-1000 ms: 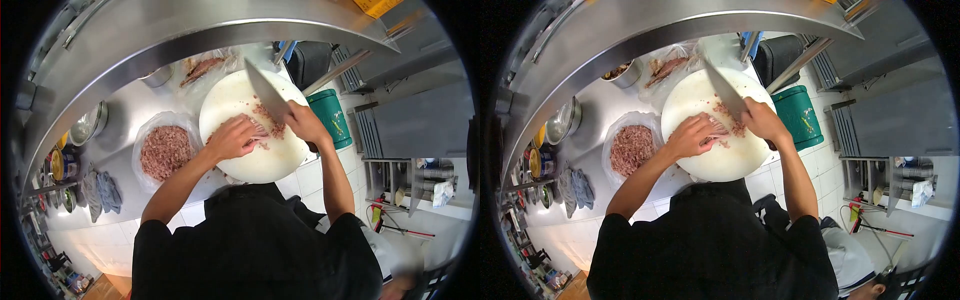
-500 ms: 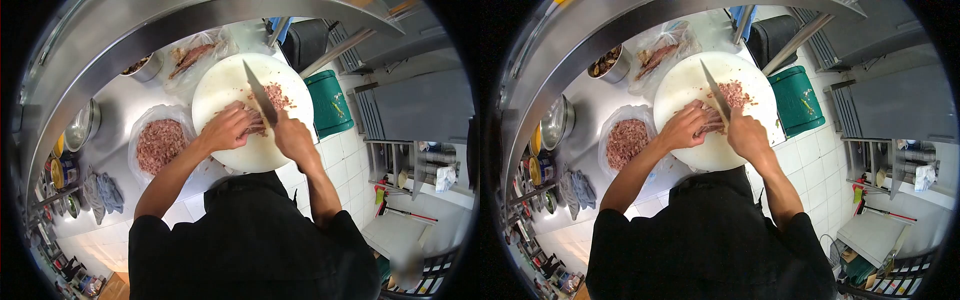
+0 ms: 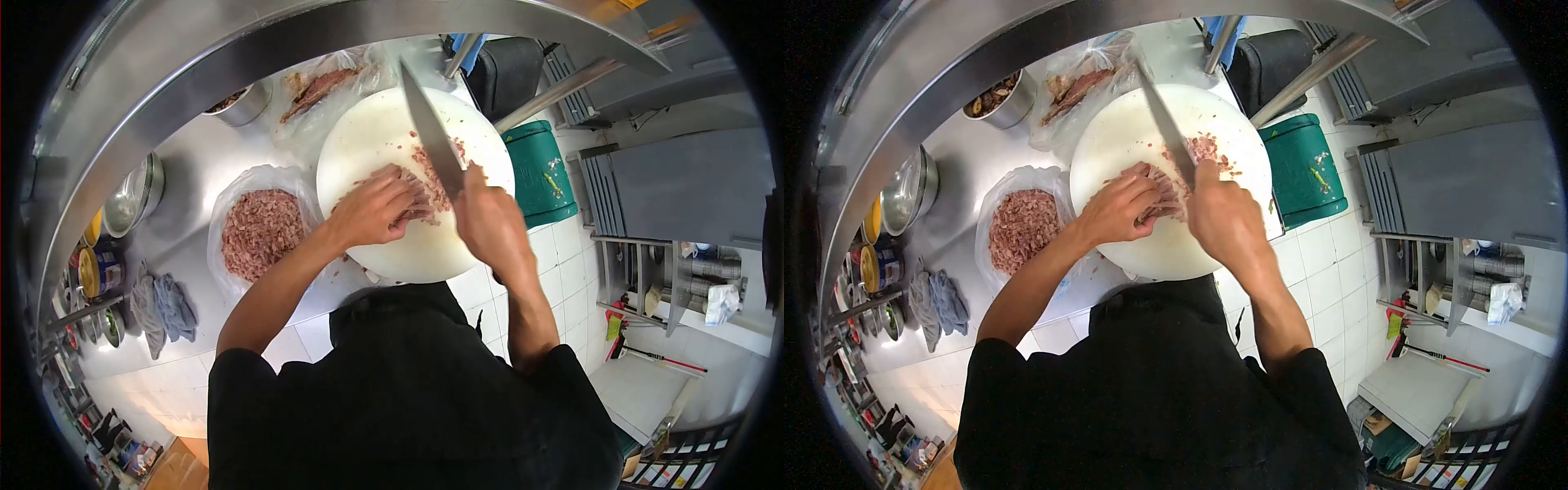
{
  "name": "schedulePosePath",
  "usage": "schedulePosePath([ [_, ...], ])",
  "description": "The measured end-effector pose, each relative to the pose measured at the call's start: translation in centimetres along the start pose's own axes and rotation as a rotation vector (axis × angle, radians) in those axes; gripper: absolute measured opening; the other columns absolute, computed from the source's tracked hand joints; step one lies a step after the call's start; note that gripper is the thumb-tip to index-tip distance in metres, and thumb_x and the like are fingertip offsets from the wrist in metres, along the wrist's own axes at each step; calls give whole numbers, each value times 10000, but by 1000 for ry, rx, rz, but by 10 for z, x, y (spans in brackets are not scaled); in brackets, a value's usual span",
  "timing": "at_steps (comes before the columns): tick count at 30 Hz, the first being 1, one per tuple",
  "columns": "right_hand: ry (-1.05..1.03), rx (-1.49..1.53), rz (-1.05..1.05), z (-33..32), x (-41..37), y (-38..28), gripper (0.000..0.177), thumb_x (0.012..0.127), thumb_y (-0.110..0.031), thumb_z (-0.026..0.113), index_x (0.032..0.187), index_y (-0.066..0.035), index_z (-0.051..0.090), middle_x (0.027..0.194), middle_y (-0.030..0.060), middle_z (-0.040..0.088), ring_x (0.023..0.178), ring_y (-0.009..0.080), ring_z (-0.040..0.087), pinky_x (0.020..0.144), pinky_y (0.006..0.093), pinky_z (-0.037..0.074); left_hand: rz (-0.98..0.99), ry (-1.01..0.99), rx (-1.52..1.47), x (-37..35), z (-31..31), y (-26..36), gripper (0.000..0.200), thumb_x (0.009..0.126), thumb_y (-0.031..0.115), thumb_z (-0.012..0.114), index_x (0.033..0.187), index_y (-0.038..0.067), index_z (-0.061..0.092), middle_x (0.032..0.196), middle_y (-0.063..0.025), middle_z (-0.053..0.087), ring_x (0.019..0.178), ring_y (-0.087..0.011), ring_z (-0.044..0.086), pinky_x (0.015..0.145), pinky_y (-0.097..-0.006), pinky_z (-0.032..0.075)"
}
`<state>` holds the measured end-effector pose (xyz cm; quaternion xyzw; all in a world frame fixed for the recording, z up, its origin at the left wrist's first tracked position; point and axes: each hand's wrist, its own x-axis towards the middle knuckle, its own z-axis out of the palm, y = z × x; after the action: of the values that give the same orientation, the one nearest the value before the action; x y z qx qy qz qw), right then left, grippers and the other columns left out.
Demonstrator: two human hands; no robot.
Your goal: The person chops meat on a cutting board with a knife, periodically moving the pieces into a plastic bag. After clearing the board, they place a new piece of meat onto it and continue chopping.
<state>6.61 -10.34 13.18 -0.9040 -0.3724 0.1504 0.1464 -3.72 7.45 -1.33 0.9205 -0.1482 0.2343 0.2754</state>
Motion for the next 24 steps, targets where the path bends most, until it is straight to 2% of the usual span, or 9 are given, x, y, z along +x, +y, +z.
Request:
schedulePosePath([
  [2, -133, -47, -44, 58, 23, 18, 207, 910, -112, 545, 1026, 55, 506, 805, 347, 674, 791, 541, 674, 768, 634, 517, 11, -23, 3, -1, 1, -1, 360, 679, 100, 764, 1013, 9, 668, 1077, -130, 656, 1030, -320, 624, 987, -439, 503],
  [3, -115, -5, -72, 64, 30, 31, 207, 913, -114, 548, 1036, 51, 521, 823, 347, 677, 814, 535, 677, 779, 627, 518, 7, -48, -7, -4, 2, -2, 352, 684, 108, 765, 1010, 17, 670, 1069, -124, 654, 1036, -314, 620, 975, -440, 501],
  [6, -63, -34, -219, 30, 37, 50, 194, 931, -122, 583, 1039, 33, 537, 799, 319, 673, 776, 526, 657, 738, 607, 503, 1, -58, 50, -5, 1, -2, 338, 697, 136, 768, 1007, 42, 672, 1061, -103, 646, 1059, -296, 605, 943, -439, 496],
  [8, -22, -88, -213, 7, 36, 46, 188, 962, -152, 602, 1018, 17, 542, 776, 303, 667, 755, 507, 657, 705, 597, 502, 9, -15, 176, -2, -10, 9, 342, 704, 162, 771, 1014, 59, 670, 1074, -89, 638, 1077, -285, 593, 926, -433, 495],
  [11, 58, -107, -253, -27, 31, 25, 187, 975, -153, 616, 981, 14, 534, 710, 301, 640, 719, 479, 666, 651, 567, 513, -117, -11, 131, -9, -8, 11, 361, 708, 187, 775, 1031, 75, 659, 1119, -78, 625, 1100, -282, 580, 904, -427, 501],
  [14, 71, -108, -282, -18, 33, 14, 189, 986, -163, 598, 984, 13, 530, 692, 300, 636, 709, 468, 676, 630, 560, 519, -145, -1, 77, -14, 0, 7, 384, 707, 188, 778, 1046, 68, 646, 1146, -80, 615, 1102, -289, 578, 894, -434, 509],
  [18, -80, -198, -370, 53, 63, 32, 190, 983, -187, 594, 1051, -14, 553, 731, 266, 682, 705, 472, 690, 645, 583, 525, -171, -29, 96, -19, 2, 10, 386, 708, 187, 775, 1049, 61, 643, 1142, -87, 616, 1110, -302, 575, 903, -441, 518],
  [21, -114, -206, -398, 34, 76, 39, 204, 991, -201, 584, 1044, -5, 560, 726, 266, 680, 699, 470, 690, 643, 583, 527, -175, -3, 104, -18, 2, 13, 377, 710, 184, 769, 1041, 55, 643, 1136, -93, 615, 1107, -308, 574, 917, -444, 522],
  [24, -102, -156, -343, -12, 65, 7, 208, 995, -205, 579, 1023, 1, 563, 739, 259, 689, 719, 470, 693, 652, 588, 529, -185, 12, 115, -16, 3, 15, 366, 718, 185, 760, 1039, 50, 646, 1136, -97, 615, 1103, -308, 575, 929, -445, 521],
])
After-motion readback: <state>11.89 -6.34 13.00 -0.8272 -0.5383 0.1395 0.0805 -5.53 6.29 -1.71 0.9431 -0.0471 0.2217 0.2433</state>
